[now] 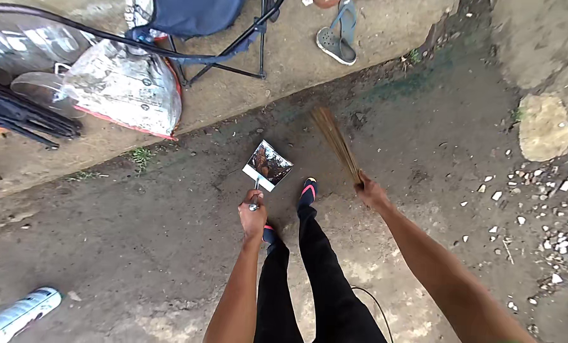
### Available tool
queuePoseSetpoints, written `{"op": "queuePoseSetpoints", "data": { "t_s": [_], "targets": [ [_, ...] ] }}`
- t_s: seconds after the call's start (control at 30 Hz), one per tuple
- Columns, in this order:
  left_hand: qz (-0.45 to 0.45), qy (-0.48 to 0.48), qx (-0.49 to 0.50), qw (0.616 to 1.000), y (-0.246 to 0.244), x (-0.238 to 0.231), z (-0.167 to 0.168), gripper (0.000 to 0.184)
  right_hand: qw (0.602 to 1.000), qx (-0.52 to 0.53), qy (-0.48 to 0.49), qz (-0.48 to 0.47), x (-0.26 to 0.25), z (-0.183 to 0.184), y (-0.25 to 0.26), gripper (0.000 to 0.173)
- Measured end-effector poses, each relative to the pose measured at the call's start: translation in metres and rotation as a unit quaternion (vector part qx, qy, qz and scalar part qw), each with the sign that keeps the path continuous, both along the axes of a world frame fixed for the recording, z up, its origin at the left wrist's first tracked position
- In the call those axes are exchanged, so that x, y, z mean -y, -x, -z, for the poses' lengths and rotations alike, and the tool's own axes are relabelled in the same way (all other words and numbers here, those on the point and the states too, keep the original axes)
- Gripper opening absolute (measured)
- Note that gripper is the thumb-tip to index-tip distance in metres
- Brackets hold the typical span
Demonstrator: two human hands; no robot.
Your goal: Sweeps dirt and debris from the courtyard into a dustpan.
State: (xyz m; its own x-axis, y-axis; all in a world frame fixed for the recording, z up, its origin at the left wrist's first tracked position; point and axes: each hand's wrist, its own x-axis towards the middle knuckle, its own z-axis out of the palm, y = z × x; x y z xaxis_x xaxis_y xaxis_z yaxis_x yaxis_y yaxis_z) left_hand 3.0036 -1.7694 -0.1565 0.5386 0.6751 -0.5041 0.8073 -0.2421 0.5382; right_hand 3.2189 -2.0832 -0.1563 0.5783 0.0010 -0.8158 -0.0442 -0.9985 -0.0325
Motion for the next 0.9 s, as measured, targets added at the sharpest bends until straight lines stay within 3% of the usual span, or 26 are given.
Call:
{"op": "queuePoseSetpoints", "data": {
  "t_s": [0.1, 0.17, 0.23, 0.33, 0.43, 0.53, 0.63, 0.73, 0.9],
  "targets": [
    [0.016, 0.031, -0.059, 0.998, 0.017, -0.004, 0.005, 0.021, 1.0, -0.012, -0.014, 0.006, -0.031, 0.051, 0.041, 0.069],
    [0.038, 0.044, -0.095, 0.994, 0.027, -0.008, 0.013, 0.022, 0.995, -0.072, -0.065, -0.003, -0.046, 0.056, 0.103, 0.066],
    [0.053, 0.049, -0.099, 0.992, 0.034, -0.008, 0.017, 0.023, 0.987, -0.129, -0.097, 0.006, -0.046, 0.03, 0.165, 0.07],
    [0.016, 0.058, -0.058, 0.997, 0.059, -0.014, 0.018, 0.021, 0.979, -0.153, -0.127, 0.051, -0.045, -0.044, 0.226, 0.072],
    [-0.036, 0.04, 0.036, 0.998, 0.115, -0.019, 0.024, 0.02, 0.981, -0.121, -0.13, 0.078, -0.043, -0.104, 0.246, 0.07],
    [-0.082, 0.013, 0.13, 0.988, 0.176, -0.016, 0.018, 0.018, 0.989, -0.085, -0.114, 0.038, -0.047, -0.118, 0.227, 0.071],
    [-0.126, -0.009, 0.171, 0.977, 0.227, -0.02, 0.011, 0.016, 0.991, -0.074, -0.115, -0.008, -0.07, -0.091, 0.188, 0.069],
    [-0.172, -0.029, 0.161, 0.971, 0.27, -0.031, 0.013, 0.015, 0.992, -0.06, -0.106, -0.036, -0.1, -0.036, 0.165, 0.068],
    [-0.204, -0.04, 0.08, 0.975, 0.306, -0.053, 0.031, 0.015, 0.995, -0.047, -0.071, -0.05, -0.157, 0.037, 0.201, 0.086]
  ]
}}
